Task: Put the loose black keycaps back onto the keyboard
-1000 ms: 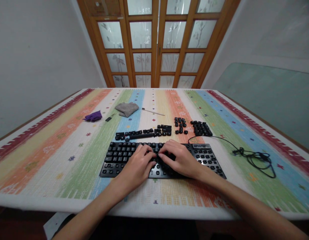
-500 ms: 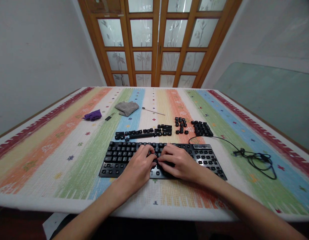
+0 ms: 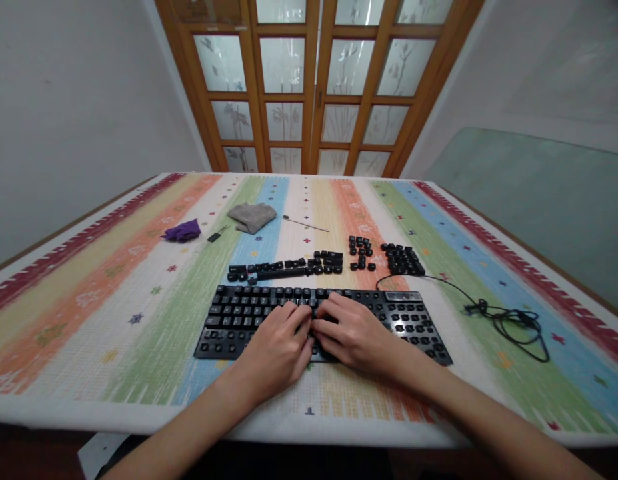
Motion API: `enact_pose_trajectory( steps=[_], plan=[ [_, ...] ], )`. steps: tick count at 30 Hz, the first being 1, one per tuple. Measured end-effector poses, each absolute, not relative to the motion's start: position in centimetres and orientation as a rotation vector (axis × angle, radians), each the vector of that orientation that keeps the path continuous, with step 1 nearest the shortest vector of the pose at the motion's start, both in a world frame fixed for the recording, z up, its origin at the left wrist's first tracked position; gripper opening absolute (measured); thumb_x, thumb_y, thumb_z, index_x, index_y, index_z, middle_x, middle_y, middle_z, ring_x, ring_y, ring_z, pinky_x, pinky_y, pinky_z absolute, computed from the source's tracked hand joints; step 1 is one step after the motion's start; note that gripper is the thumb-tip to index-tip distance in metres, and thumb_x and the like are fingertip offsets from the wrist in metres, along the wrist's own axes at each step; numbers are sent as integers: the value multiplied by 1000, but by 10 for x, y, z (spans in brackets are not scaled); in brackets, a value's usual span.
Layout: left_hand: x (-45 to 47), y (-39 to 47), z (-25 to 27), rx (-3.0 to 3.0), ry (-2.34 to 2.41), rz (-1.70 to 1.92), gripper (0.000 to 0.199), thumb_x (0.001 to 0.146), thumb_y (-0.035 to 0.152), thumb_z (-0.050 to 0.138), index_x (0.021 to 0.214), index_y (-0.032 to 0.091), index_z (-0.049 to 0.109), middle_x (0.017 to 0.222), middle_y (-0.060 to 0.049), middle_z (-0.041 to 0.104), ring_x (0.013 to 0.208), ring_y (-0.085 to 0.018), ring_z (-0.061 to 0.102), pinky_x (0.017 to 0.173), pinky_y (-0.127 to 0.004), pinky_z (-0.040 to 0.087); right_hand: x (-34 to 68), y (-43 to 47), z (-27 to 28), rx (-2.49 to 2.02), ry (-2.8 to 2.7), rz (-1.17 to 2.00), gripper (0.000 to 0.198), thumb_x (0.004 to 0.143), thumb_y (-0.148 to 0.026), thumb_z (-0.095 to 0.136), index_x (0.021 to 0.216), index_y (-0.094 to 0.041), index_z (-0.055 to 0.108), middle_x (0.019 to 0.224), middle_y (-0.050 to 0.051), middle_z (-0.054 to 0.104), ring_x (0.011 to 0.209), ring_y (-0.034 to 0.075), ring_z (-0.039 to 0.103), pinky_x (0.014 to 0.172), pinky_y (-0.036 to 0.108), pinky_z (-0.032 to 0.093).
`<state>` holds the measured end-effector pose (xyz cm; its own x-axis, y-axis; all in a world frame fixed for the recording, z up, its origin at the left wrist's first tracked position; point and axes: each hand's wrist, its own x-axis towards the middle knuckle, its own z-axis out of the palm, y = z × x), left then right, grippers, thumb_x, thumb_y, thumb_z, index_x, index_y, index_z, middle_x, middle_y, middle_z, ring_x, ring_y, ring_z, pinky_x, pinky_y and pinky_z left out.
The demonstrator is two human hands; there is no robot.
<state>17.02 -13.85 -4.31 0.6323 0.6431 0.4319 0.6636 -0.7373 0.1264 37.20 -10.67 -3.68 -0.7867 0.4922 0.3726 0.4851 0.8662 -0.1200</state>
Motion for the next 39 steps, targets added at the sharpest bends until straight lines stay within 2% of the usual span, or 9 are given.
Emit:
enact_pose_trajectory(
  steps=[4, 8, 11, 15, 21, 27, 32, 36, 39],
  plan=[
    [171, -140, -46, -2794, -1110, -674, 14, 92, 16, 54, 100, 12, 65, 107, -13, 62, 94, -27, 56, 81, -46, 53, 368, -105, -37, -731, -2632, 35, 15, 91, -17, 57, 79, -16, 66, 91, 10, 61, 84, 21, 50, 74, 34, 45],
    [168, -140, -47, -2788, -1148, -792, 16, 92, 17, 55, 105, 14, 65, 111, -14, 63, 98, -28, 59, 85, -47, 54, 367, -100, -31, -706, -2570, 108, 22, 93, -22, 55, 76, -17, 68, 91, 10, 59, 84, 21, 51, 74, 35, 44],
    [164, -140, -49, -2762, -1129, -909, 22, 93, 17, 56, 113, 14, 65, 119, -15, 64, 110, -29, 61, 92, -49, 55, 370, -87, -21, -750, -2486, 168, 21, 94, -22, 54, 83, -17, 70, 91, 10, 61, 84, 21, 52, 76, 36, 45],
    [159, -139, -54, -2788, -1012, -909, 31, 98, 18, 49, 127, 12, 59, 132, -14, 63, 129, -29, 56, 104, -51, 51, 377, -48, -12, -901, -2370, 133, 17, 93, -21, 55, 87, -18, 71, 92, 10, 67, 92, 24, 54, 84, 40, 44],
    [157, -139, -63, -2841, -978, -810, 35, 99, 22, 50, 132, 11, 56, 138, -14, 60, 134, -26, 53, 110, -46, 48, 375, 20, -19, -1159, -2433, 223, 15, 84, -14, 60, 81, -17, 75, 85, 9, 74, 87, 24, 59, 87, 41, 43],
    [156, -139, -64, -2882, -1018, -781, 34, 100, 25, 51, 130, 11, 58, 141, -12, 59, 135, -25, 52, 113, -45, 45, 369, 47, -26, -1213, -2452, 288, 14, 78, -10, 63, 73, -15, 75, 75, 11, 71, 88, 27, 58, 82, 40, 46],
    [154, -138, -62, -2916, -1021, -735, 36, 101, 26, 48, 134, 13, 55, 144, -11, 56, 136, -24, 50, 115, -44, 43, 368, 53, -26, -1199, -2424, 384, 10, 76, -11, 66, 72, -18, 72, 75, 6, 70, 84, 23, 59, 82, 38, 46],
    [152, -137, -59, -2932, -984, -721, 38, 102, 27, 45, 136, 11, 52, 144, -12, 56, 136, -24, 51, 115, -43, 43, 370, 50, -21, -1135, -2372, 492, 4, 80, -15, 66, 81, -17, 70, 85, 6, 71, 81, 19, 60, 78, 34, 47],
    [150, -137, -57, -2921, -979, -735, 37, 103, 25, 43, 135, 10, 53, 143, -13, 56, 135, -24, 51, 114, -44, 45, 375, 39, -16, -1041, -2357, 619, 9, 85, -23, 66, 90, -16, 68, 87, 5, 71, 73, 15, 59, 68, 29, 48]
  ],
)
